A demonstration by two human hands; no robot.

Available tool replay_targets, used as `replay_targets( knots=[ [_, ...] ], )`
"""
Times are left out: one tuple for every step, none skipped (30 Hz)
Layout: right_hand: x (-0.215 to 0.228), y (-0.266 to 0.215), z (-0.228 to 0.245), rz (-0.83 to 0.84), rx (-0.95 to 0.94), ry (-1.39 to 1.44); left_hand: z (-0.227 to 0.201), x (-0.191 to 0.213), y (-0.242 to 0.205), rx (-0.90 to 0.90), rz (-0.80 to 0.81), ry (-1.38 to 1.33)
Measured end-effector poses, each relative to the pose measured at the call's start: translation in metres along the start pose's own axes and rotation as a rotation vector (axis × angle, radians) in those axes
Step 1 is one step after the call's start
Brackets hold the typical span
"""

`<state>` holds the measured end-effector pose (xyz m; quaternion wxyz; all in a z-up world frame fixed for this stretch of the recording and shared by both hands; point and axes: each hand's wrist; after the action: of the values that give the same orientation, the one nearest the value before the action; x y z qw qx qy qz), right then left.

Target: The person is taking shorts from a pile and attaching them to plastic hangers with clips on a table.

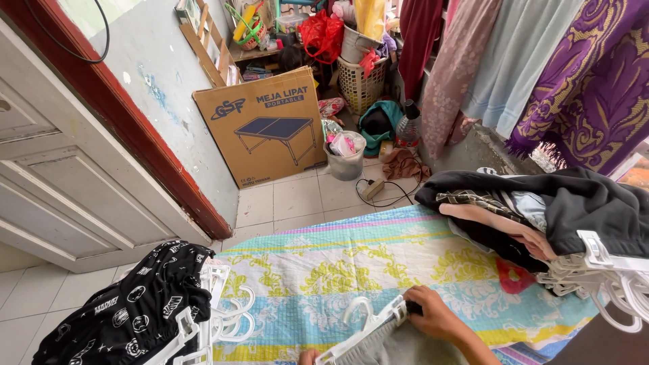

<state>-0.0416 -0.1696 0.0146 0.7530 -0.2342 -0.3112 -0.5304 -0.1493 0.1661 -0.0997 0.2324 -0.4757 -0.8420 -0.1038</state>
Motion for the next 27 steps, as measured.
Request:
replay_targets(
  knots=[
    [0.003, 0.000, -0.007, -0.019, 0.035, 0.075, -0.014, 0.004, -0.004, 0.068, 0.033, -0.048],
    [0.011, 0.006, -0.008, -0.017, 0.032, 0.076, -0.048, 0.025, 0.002, 0.070, 0.035, -0.046],
    [0.019, 0.012, -0.010, -0.182, 0.126, 0.065, -0.082, 0.045, 0.008, -0.102, 0.047, 0.202],
    [0.022, 0.009, -0.013, -0.337, 0.208, 0.058, -0.111, 0.068, 0.008, -0.266, 0.065, 0.455],
    [0.042, 0.011, 0.013, -0.327, 0.194, 0.064, -0.144, 0.082, 0.009, -0.256, 0.077, 0.464],
    [0.060, 0.010, 0.037, -0.472, 0.348, -0.044, -0.176, 0.097, 0.008, -0.598, -0.044, 0.363],
    [0.079, 0.011, 0.060, -0.613, 0.502, -0.157, -0.207, 0.110, 0.010, -0.935, -0.165, 0.247],
    [0.082, 0.004, 0.072, -0.601, 0.473, -0.147, -0.216, 0.111, 0.007, -0.923, -0.134, 0.258],
    [0.086, -0.002, 0.083, -0.731, 0.456, -0.193, -0.224, 0.111, 0.005, -1.018, -0.151, 0.214],
    [0.091, -0.005, 0.094, -0.859, 0.436, -0.245, -0.233, 0.111, 0.005, -1.111, -0.165, 0.167],
    [0.079, -0.011, 0.083, -0.844, 0.404, -0.239, -0.223, 0.102, 0.004, -1.098, -0.133, 0.175],
    [0.066, -0.016, 0.072, -0.855, 0.386, -0.205, -0.211, 0.093, 0.004, -1.155, -0.153, 0.207],
    [0.053, -0.021, 0.062, -0.867, 0.367, -0.172, -0.200, 0.085, 0.004, -1.214, -0.172, 0.237],
    [0.034, -0.026, 0.044, -0.854, 0.344, -0.169, -0.182, 0.077, 0.003, -1.203, -0.147, 0.243],
    [0.016, -0.032, 0.028, -0.786, 0.311, -0.194, -0.164, 0.069, 0.002, -1.206, -0.095, 0.277],
    [-0.001, -0.038, 0.011, -0.716, 0.284, -0.220, -0.147, 0.061, -0.001, -1.207, -0.048, 0.308],
    [-0.012, -0.044, 0.005, -0.700, 0.267, -0.218, -0.133, 0.055, -0.003, -1.192, -0.029, 0.310],
    [-0.023, -0.048, -0.001, -0.639, 0.197, -0.292, -0.119, 0.051, -0.006, -1.120, 0.033, 0.295],
    [-0.034, -0.053, -0.006, -0.576, 0.129, -0.365, -0.104, 0.047, -0.009, -1.047, 0.094, 0.279],
    [-0.033, -0.051, -0.005, -0.559, 0.124, -0.361, -0.110, 0.048, -0.008, -1.031, 0.102, 0.285],
    [-0.032, -0.050, -0.004, -0.640, 0.141, -0.357, -0.115, 0.049, -0.007, -1.033, 0.071, 0.279],
    [-0.032, -0.049, -0.001, -0.724, 0.158, -0.351, -0.121, 0.051, -0.005, -1.039, 0.039, 0.275],
    [-0.034, -0.053, 0.002, -0.711, 0.153, -0.346, -0.117, 0.056, -0.008, -1.027, 0.046, 0.282],
    [-0.033, -0.052, 0.005, -0.703, 0.107, -0.305, -0.117, 0.058, -0.006, -0.973, 0.160, 0.328],
    [-0.030, -0.050, 0.008, -0.694, 0.062, -0.265, -0.116, 0.061, -0.004, -0.916, 0.272, 0.372],
    [-0.032, -0.051, 0.005, -0.691, 0.061, -0.266, -0.128, 0.069, -0.008, -0.913, 0.273, 0.371],
    [-0.033, -0.053, 0.003, -0.684, 0.002, -0.188, -0.140, 0.078, -0.012, -0.851, 0.419, 0.391]
  ],
)
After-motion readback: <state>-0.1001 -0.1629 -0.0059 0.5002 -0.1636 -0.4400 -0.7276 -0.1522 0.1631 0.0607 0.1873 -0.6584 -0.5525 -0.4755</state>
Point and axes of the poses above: each hand's wrist, its own y-axis towards the middle knuckle, its own x-axis out of the back of the hand, z = x × y, and after that the axes turned 3 degrees about -y, right-handed
